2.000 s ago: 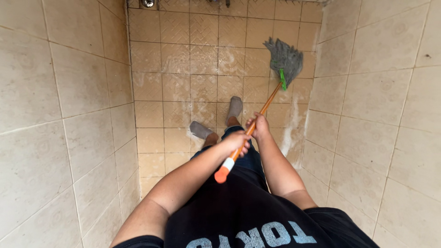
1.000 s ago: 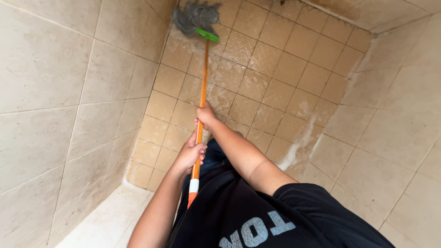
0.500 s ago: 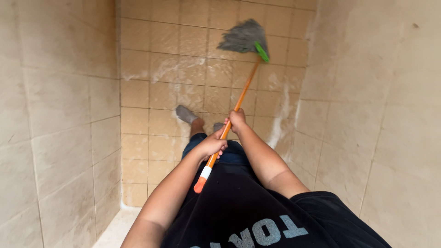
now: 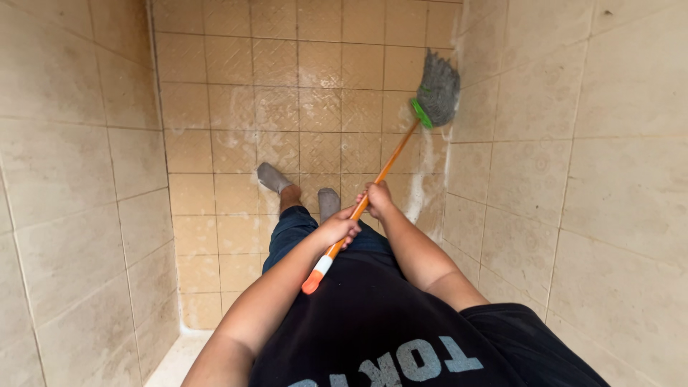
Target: The person mops the tiled floor of a room with soapy water using a string mop, covering the entire surface and reaching into corners.
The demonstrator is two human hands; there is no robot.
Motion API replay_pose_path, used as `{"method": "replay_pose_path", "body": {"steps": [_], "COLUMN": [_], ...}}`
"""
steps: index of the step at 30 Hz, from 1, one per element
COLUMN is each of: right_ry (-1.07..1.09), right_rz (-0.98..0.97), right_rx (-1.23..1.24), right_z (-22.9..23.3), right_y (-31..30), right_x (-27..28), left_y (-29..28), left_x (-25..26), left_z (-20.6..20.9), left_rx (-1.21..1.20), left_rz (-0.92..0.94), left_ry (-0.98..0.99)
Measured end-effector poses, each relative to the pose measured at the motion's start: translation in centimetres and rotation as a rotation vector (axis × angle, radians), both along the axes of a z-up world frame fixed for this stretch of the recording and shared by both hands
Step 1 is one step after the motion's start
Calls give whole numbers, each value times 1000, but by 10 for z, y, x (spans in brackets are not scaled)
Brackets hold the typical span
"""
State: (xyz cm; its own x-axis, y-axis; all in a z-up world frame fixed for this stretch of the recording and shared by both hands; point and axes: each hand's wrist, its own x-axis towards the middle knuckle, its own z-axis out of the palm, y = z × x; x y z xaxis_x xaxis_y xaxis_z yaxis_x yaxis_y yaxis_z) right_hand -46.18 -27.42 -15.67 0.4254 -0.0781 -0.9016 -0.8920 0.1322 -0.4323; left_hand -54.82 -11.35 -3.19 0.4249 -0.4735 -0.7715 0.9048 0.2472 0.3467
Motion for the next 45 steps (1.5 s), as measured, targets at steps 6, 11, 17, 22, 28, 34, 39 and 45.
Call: {"method": "replay_pose_path", "body": {"steps": [6,11,17,22,28,34,39,45], "right_ry": [-12,-1,-16,12,206,-42,-73,-45], "right_rz": [333,545,861,1023,770,571,508,710], "right_rx": [-113,-110,-82,122,452,450,435,330], "right_z": [-8,10,52,61,63,44,112,219], "right_y": [69,125,193,240,273,280,273,264], "right_x": [-11,-32,-59,-65,-64,-84,-109,-123], "left_y": [30,45,61,69,104,112,120,128], "left_x": [-48,-84,-125,-134,-104,-82,-108,-140], "left_z": [16,44,69,81,94,101,169,235], "left_rx": [20,-16,50,125,132,308,330,225], "left_rz": [314,582,860,1058,1162,1069,961,965], "left_ry": [67,196,250,213,214,91,51,90]}}
